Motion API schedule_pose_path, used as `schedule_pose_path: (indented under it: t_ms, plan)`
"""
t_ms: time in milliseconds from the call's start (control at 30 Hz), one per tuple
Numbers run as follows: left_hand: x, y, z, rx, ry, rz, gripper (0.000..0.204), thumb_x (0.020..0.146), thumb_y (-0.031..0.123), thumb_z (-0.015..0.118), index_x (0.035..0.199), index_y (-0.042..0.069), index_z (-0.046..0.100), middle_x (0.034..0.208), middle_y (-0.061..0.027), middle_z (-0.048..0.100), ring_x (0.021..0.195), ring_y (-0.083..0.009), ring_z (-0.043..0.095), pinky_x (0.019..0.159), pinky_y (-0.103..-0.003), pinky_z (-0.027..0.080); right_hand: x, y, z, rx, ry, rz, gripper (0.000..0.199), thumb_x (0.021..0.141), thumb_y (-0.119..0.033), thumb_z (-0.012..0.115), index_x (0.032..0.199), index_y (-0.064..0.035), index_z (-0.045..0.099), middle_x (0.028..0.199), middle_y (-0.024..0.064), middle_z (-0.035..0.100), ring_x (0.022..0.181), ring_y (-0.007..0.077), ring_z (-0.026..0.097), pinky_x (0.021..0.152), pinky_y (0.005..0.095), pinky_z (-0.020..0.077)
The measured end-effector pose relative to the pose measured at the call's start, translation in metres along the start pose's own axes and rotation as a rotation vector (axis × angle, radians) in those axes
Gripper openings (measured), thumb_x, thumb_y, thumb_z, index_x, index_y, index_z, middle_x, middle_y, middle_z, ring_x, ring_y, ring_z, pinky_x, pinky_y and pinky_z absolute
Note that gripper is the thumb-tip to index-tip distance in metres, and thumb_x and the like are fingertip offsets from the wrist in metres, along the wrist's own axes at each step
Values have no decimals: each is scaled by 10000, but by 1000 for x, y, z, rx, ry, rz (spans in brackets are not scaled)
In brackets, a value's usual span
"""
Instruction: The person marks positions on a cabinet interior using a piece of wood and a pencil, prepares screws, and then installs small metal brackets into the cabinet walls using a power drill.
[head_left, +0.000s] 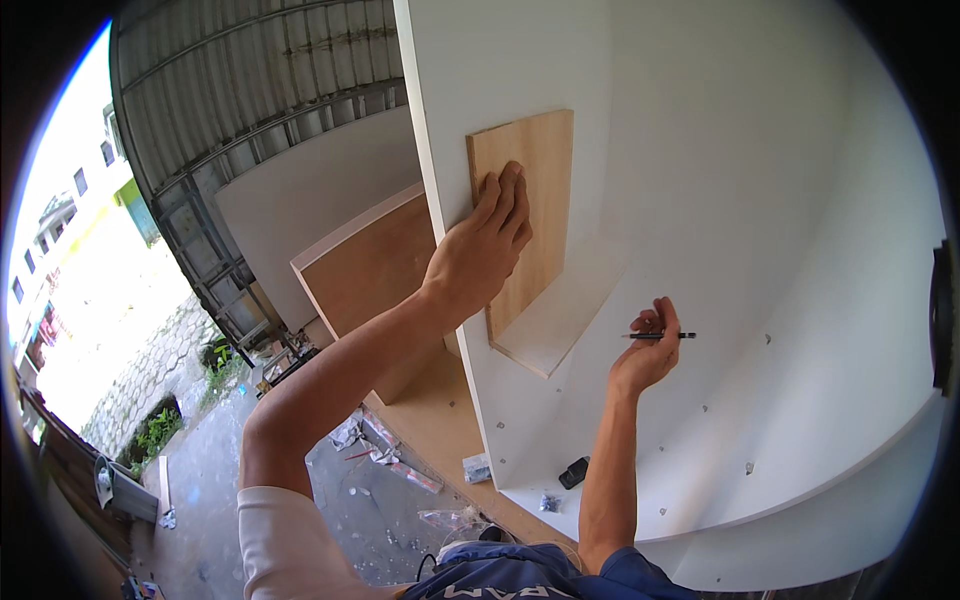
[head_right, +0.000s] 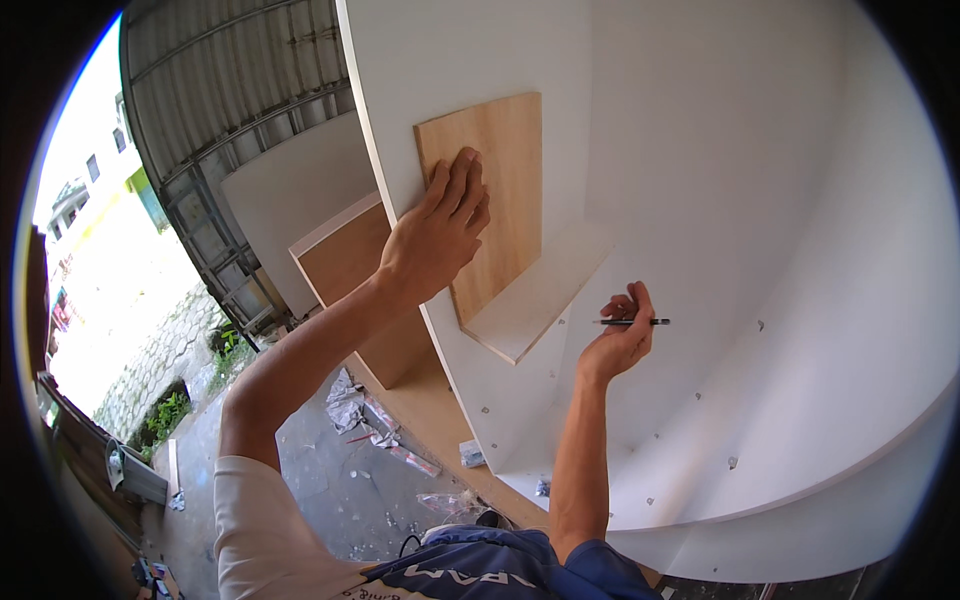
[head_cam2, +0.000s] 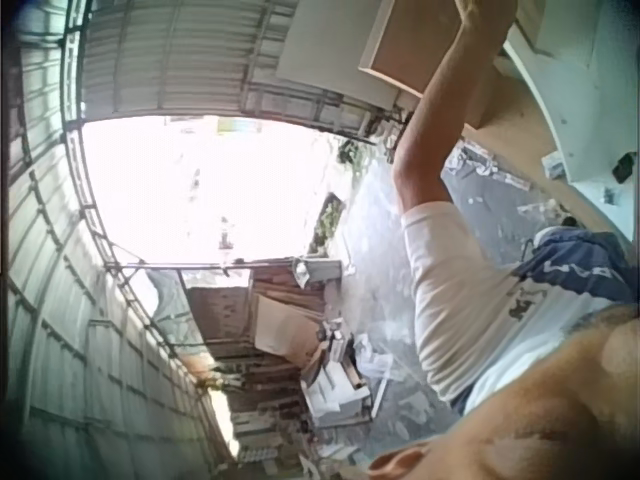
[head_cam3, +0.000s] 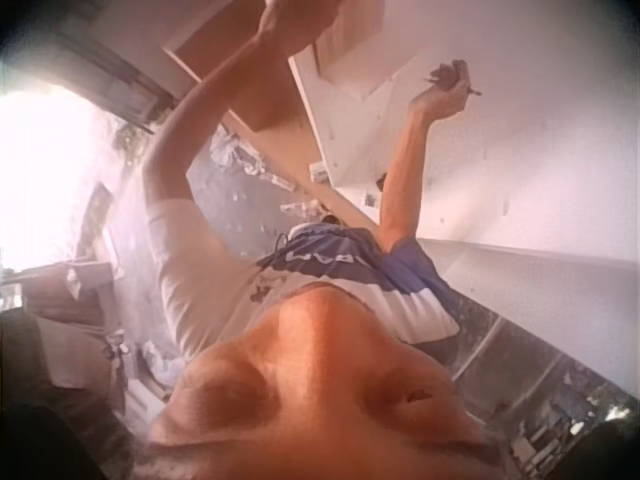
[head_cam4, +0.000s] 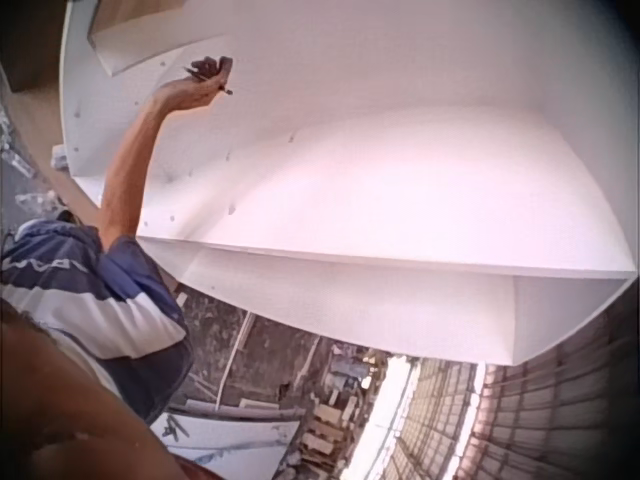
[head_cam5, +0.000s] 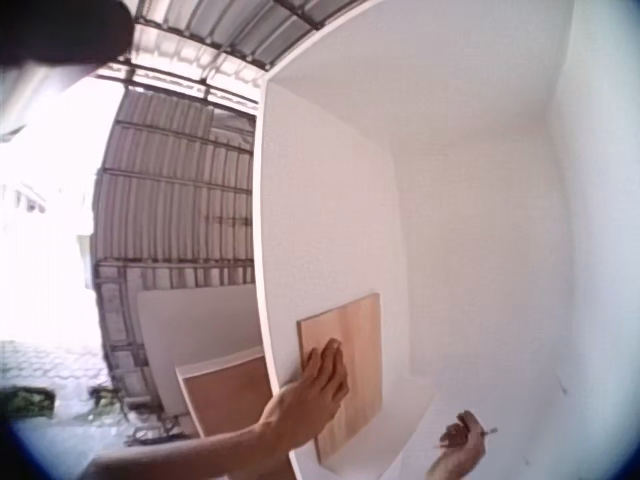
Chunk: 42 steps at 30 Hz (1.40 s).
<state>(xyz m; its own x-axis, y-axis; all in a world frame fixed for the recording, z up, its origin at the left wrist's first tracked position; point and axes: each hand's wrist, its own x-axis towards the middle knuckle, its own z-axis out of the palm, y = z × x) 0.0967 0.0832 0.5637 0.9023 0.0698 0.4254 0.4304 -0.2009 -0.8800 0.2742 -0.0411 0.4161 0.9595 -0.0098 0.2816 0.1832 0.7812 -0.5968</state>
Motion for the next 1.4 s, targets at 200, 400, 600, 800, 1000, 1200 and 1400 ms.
schedule_pose_path:
  t_ms: [200, 400, 600, 800, 1000, 1200, 1400]
  plan:
    - [6, 2, -6, 30, -26, 22, 559, 958, 453, 513, 1351, 56, 522, 1486, -211, 410, 1432, -383, 296, 1196, -476, 206, 42, -55, 102, 369, -398, 109, 602, 1033, -537, 405, 1037, 32, 604, 860, 93, 595, 648, 158, 531, 577, 280, 420]
    - [2, 0, -9, -39, -4, -6, 549, 937, 432, 539, 1333, 51, 545, 1478, -219, 421, 1424, -394, 310, 1192, -464, 218, 29, -59, 205, 439, -759, 116, 331, 1030, -296, 544, 1040, 33, 580, 932, 133, 664, 720, 172, 637, 653, 298, 530]
    - [0, 4, -1, -116, 76, -23, 489, 891, 368, 609, 1256, 43, 596, 1381, -190, 523, 1340, -366, 435, 1191, -468, 247, 15, -51, 231, 120, -984, -26, 140, 949, -89, 641, 1062, -19, 596, 900, 44, 639, 809, 130, 605, 766, 284, 480]
    - [0, 9, 10, -183, 110, -24, 453, 859, 334, 637, 1219, 59, 627, 1275, -125, 596, 1284, -321, 489, 1196, -455, 257, 9, -52, 227, 44, -1027, -147, 141, 924, -105, 678, 1020, -24, 613, 900, 32, 640, 835, 120, 598, 771, 285, 474]
    - [1, 9, 6, -213, 133, -40, 430, 842, 293, 647, 1209, 69, 638, 1254, -120, 610, 1279, -316, 495, 1191, -442, 273, 9, -52, 227, 52, -1026, -155, 145, 922, -81, 672, 1037, -18, 610, 904, 35, 642, 836, 118, 606, 784, 287, 481]
    - [-1, 9, 9, -219, 136, -65, 411, 839, 274, 637, 1194, 67, 646, 1277, -131, 598, 1279, -318, 494, 1190, -442, 270, 6, -51, 228, 40, -1012, -168, 132, 924, -71, 663, 1033, -20, 608, 896, 39, 645, 821, 117, 608, 778, 286, 486]
    - [4, 5, 2, -194, 171, -74, 390, 841, 268, 630, 1166, 54, 653, 1286, -142, 595, 1276, -316, 499, 1192, -440, 269, 20, -52, 227, -61, -933, -171, 114, 923, -62, 650, 1017, -17, 605, 887, 38, 651, 812, 116, 609, 777, 277, 487]
